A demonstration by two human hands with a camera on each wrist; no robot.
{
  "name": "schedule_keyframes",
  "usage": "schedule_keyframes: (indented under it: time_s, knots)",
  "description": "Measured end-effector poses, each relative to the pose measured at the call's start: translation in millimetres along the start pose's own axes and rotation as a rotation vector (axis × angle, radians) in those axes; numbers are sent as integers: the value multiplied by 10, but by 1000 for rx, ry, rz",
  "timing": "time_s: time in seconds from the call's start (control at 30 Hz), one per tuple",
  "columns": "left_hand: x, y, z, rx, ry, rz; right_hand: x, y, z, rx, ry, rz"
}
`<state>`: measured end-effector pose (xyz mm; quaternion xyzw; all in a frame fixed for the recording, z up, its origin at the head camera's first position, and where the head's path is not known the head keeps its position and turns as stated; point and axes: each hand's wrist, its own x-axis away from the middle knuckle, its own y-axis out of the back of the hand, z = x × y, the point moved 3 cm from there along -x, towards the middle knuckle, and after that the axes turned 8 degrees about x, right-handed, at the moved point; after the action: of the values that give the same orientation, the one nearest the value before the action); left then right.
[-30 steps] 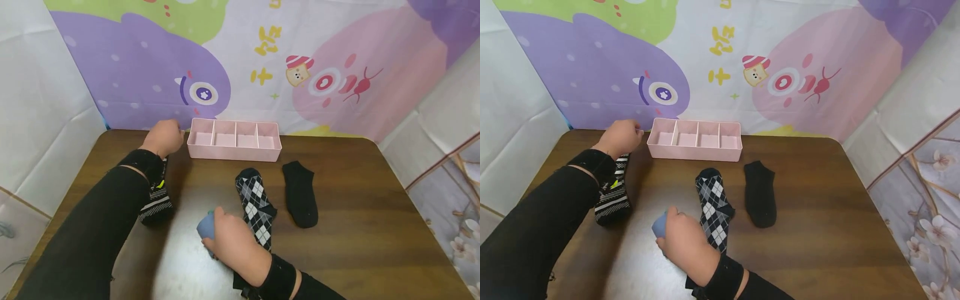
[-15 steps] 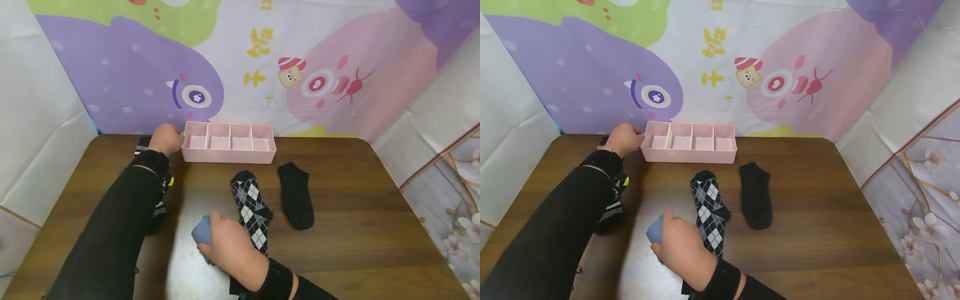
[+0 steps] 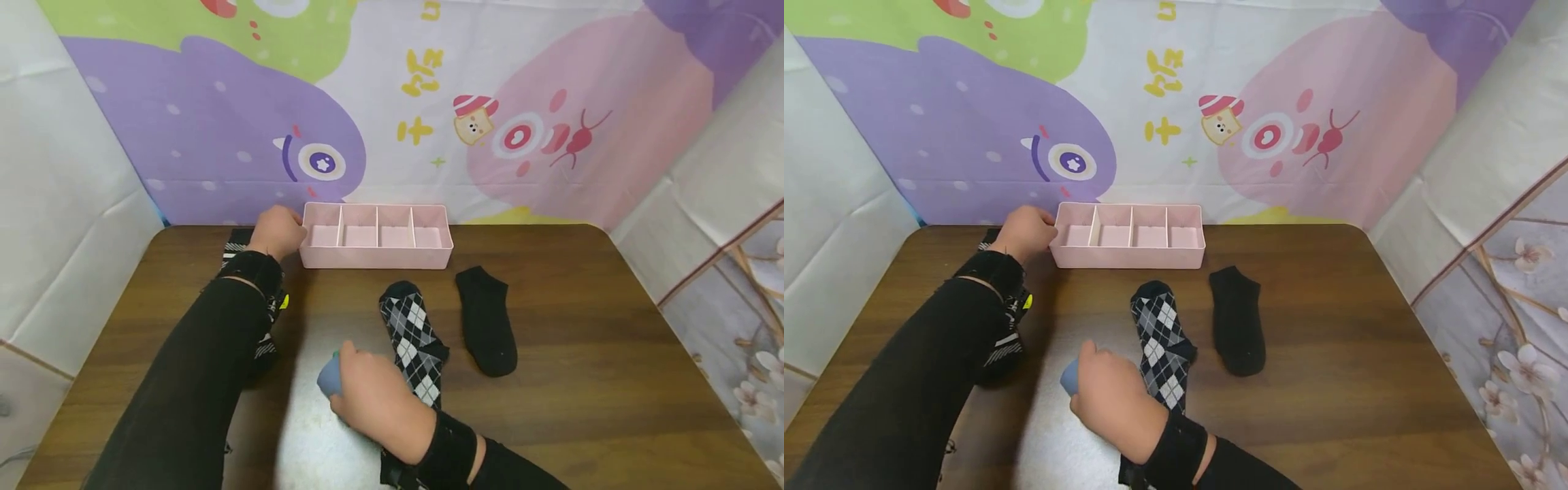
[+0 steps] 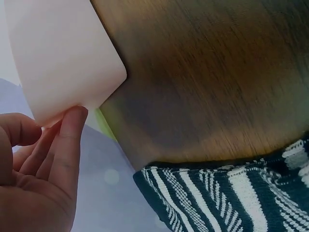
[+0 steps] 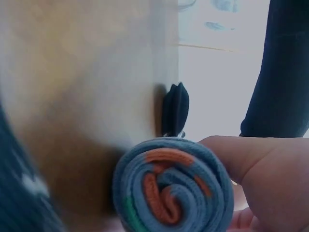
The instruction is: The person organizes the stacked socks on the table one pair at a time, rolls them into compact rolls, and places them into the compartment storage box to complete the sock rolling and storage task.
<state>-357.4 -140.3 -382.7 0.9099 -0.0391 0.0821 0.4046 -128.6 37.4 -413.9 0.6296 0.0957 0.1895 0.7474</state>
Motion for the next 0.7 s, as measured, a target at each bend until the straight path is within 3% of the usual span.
schedule_keyframes:
  time_s: [0.17, 0.27, 0.4, 0.53, 0.7]
  knots:
    - [-10, 12, 7, 15, 4, 6, -223, 160, -97, -98, 13, 101]
    - [-4, 9, 17, 24, -5, 7, -407, 350, -197, -253, -30, 129]
    - [7, 20, 43, -5, -46, -12, -756, 681, -328, -400, -102, 46]
    - [13, 16, 98, -1, -59, -8, -1177, 948, -440, -428, -171, -55]
    - [-16, 26, 113, 16, -69, 10, -1605, 1143, -542, -501, -272, -121]
